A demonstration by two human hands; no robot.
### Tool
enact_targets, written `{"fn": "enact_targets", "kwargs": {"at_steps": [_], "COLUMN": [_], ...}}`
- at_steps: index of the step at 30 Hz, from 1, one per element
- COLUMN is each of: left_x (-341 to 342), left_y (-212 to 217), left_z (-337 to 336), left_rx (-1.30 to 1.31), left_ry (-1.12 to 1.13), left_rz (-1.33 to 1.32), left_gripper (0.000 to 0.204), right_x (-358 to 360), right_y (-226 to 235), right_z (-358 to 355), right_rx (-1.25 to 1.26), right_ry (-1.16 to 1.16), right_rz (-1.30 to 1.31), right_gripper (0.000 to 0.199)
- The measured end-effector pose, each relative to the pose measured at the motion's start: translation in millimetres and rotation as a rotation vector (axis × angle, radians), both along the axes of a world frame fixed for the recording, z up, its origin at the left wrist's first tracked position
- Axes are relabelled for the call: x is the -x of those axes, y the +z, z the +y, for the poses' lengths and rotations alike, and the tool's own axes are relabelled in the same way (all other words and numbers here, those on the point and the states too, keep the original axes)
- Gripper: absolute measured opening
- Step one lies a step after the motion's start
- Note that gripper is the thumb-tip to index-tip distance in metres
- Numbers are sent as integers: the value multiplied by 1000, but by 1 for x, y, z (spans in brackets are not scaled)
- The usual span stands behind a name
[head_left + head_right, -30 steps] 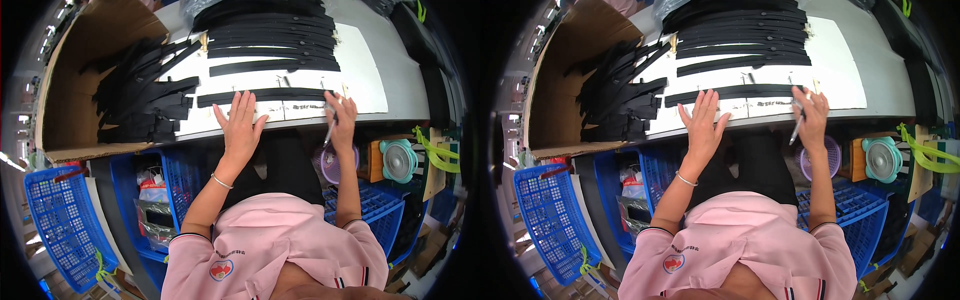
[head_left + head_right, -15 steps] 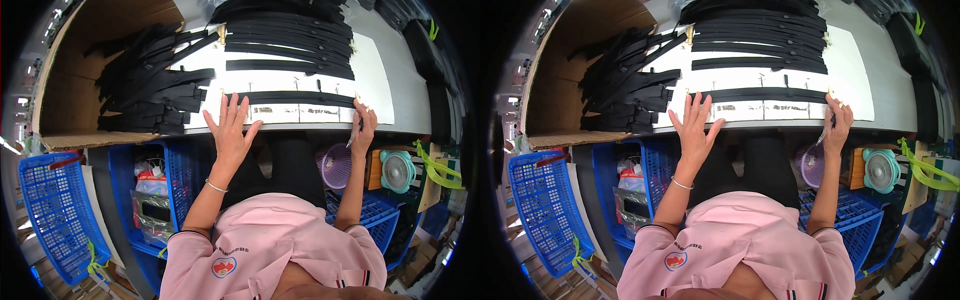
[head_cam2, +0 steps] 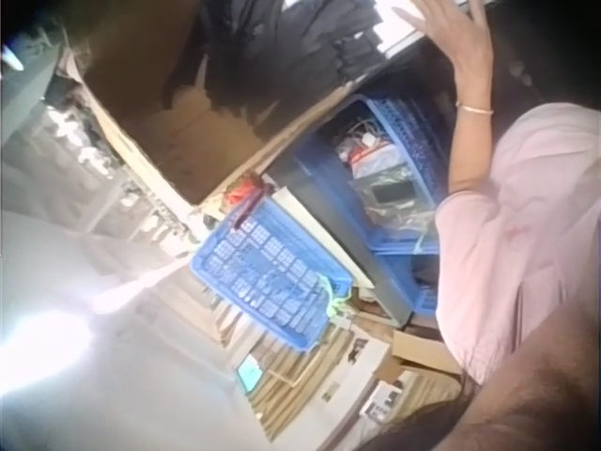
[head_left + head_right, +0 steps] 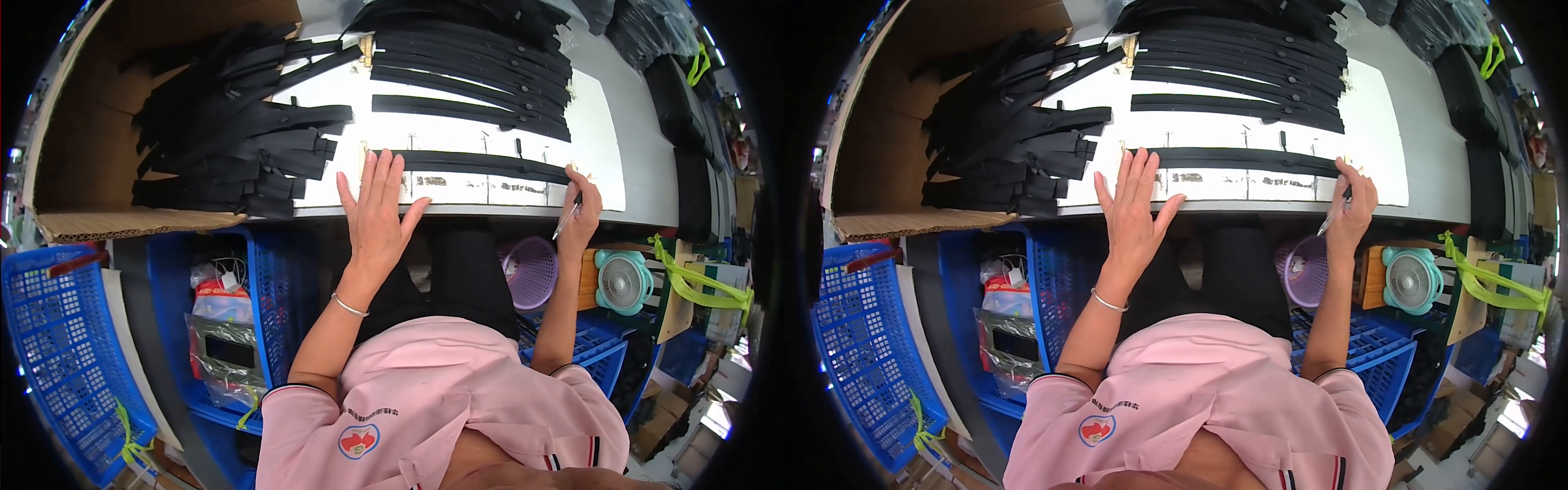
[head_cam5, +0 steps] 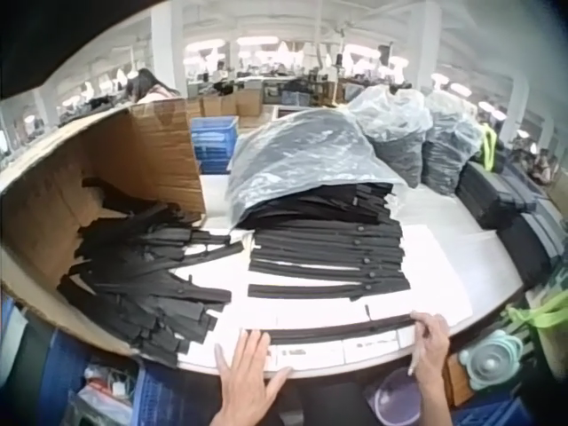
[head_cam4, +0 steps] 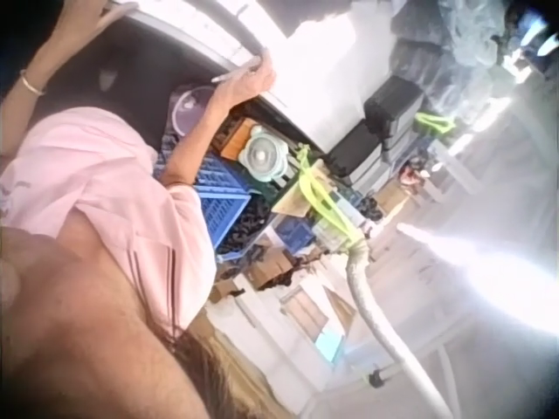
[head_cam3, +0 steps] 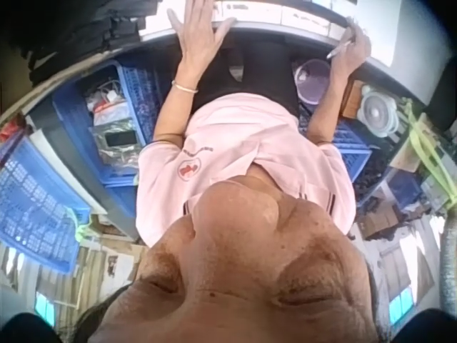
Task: Use a pen to mark specific positions on black zippers aligned on a template.
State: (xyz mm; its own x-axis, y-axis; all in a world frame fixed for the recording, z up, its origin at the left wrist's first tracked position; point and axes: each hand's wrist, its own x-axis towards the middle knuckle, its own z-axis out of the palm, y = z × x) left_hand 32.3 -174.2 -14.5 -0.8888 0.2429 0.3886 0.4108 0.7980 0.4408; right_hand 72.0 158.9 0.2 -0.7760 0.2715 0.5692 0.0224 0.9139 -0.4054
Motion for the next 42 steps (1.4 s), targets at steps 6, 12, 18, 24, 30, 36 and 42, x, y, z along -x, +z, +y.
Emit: {"fn": "enact_targets", "kwargs": {"at_steps": [6,12,18,24,30,36,42], "left_x": [-1,0,-2,-1,-1,0,0], "left_y": [1,2,1,-1,-2,-1,1], "left_z": [1,2,1,2,3,3,3], "left_rx": [-25,-45,-64,-54,-42,-22,-23], "left_ry": [2,5,11,19,22,22,23], "left_rz": [-7,-23,-29,0,8,-2,-7], "left_gripper": [70,71,71,72,72,71,71], "right_x": [36,85,92,94,95,93,91], "right_y": [28,23,7,5,0,2,2], "right_z": [-99,-161,-171,-172,-171,-167,-165], "right_rx": [651,914,698,641,573,715,683], "right_ry": [404,543,494,547,534,597,663], "right_rz": [-183,-332,-333,-300,-293,-317,-323], "right_gripper": [38,20,21,25,24,25,28]}}
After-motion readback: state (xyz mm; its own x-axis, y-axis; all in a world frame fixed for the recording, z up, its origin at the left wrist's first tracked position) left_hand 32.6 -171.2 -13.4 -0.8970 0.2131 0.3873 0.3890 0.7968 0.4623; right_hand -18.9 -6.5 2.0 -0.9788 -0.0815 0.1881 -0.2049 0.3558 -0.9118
